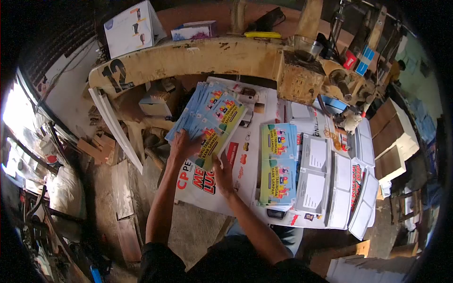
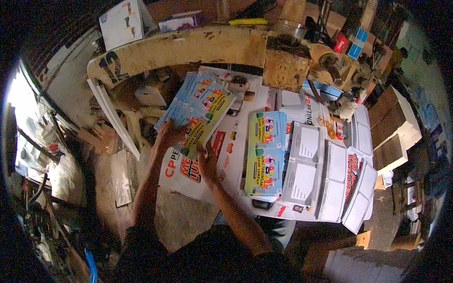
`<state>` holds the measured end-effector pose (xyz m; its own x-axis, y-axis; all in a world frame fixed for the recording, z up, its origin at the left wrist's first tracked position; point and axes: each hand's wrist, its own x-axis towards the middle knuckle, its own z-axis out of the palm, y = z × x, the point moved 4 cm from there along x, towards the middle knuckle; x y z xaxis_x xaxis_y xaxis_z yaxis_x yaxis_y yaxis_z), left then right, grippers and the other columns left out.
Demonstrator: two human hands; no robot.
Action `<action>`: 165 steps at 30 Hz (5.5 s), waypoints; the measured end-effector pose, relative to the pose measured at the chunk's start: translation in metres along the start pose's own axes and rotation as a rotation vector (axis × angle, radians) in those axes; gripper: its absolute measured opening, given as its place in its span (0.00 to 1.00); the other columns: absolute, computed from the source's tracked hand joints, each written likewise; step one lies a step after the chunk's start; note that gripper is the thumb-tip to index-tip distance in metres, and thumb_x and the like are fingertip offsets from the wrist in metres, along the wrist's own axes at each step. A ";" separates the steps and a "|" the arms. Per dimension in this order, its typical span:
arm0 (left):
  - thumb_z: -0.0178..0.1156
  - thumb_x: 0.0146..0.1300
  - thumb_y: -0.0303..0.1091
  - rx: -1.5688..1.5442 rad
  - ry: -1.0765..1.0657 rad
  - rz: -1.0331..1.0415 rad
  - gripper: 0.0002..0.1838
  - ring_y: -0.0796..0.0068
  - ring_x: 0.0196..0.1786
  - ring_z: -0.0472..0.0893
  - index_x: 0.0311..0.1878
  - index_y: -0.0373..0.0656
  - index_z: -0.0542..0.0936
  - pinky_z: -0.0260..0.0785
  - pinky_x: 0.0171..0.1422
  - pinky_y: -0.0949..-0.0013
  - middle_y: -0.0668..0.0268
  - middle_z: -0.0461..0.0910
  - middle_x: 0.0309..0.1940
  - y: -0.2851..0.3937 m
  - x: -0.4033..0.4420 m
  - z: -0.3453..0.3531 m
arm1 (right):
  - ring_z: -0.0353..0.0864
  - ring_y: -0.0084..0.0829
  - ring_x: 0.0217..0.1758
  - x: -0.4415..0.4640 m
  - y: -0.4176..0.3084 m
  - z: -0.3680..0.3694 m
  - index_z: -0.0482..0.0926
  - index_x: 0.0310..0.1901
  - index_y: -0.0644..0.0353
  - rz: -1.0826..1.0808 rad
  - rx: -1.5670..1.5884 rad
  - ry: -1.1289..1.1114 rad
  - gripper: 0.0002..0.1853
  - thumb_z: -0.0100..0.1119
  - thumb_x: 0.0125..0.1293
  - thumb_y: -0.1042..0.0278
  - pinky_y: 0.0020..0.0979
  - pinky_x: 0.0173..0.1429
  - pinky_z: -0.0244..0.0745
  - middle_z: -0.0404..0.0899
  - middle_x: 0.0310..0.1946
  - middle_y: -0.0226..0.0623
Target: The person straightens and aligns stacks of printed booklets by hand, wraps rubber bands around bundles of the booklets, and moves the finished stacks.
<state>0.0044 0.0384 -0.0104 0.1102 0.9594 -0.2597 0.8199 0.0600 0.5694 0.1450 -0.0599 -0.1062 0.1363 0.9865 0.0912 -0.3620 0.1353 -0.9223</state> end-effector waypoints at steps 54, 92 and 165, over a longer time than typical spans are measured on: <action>0.81 0.44 0.46 -0.901 0.355 0.315 0.55 0.63 0.59 0.78 0.73 0.41 0.61 0.73 0.67 0.59 0.62 0.73 0.59 -0.163 -0.166 0.025 | 0.37 0.47 0.84 -0.070 -0.127 0.043 0.46 0.78 0.64 -0.655 -1.446 -0.672 0.57 0.71 0.56 0.49 0.51 0.84 0.26 0.44 0.79 0.52; 0.71 0.60 0.32 -0.697 0.803 0.503 0.19 0.68 0.41 0.84 0.51 0.35 0.79 0.79 0.46 0.64 0.58 0.84 0.41 -0.220 -0.151 0.016 | 0.78 0.43 0.57 -0.051 -0.124 0.038 0.75 0.57 0.63 -0.716 -1.391 -0.584 0.30 0.70 0.50 0.69 0.45 0.57 0.76 0.77 0.51 0.45; 0.80 0.42 0.36 -0.824 0.196 0.386 0.39 0.64 0.55 0.80 0.59 0.36 0.76 0.72 0.61 0.62 0.59 0.80 0.54 -0.025 -0.170 0.097 | 0.43 0.59 0.81 -0.052 -0.310 0.095 0.47 0.74 0.76 -0.824 -1.361 -1.076 0.67 0.74 0.44 0.38 0.52 0.82 0.38 0.45 0.75 0.70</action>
<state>0.0196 -0.1525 -0.0561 0.1340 0.9785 0.1571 0.0804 -0.1687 0.9824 0.1627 -0.1445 0.2111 -0.8635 0.4313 0.2614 0.4154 0.9022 -0.1163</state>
